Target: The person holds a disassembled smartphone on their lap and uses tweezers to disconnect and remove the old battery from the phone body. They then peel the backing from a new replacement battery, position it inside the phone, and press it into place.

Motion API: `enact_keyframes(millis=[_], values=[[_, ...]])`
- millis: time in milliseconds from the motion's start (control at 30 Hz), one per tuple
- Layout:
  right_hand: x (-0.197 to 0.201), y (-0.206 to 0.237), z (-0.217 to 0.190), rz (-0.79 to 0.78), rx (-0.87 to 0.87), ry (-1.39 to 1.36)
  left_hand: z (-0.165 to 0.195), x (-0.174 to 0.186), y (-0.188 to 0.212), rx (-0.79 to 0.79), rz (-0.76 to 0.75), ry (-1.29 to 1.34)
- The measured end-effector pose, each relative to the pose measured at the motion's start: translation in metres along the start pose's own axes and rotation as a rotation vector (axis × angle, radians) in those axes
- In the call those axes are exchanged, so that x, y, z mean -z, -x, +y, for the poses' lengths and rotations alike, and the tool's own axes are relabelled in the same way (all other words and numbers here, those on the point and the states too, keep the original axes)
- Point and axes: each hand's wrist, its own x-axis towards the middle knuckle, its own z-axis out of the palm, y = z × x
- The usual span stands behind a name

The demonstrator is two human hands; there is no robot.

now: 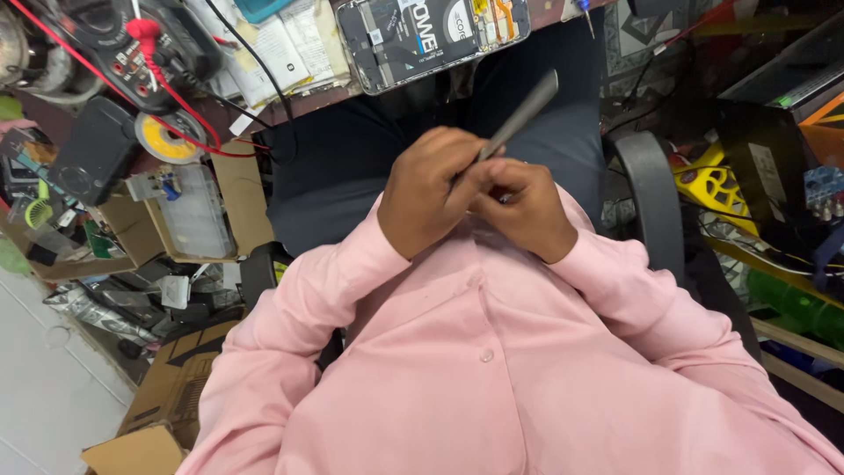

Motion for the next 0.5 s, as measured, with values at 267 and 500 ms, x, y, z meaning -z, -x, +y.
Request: enact_keyframes(millis=[267, 500], values=[[0.026, 0.002, -0.027, -0.057, 0.098, -0.030, 0.002, 0.010, 0.011, -0.222, 0.037, -0.410], [0.037, 0.012, -0.036, 0.287, 0.025, -0.243, 0.009, 0.019, -0.019, -0.466, -0.030, -0.386]])
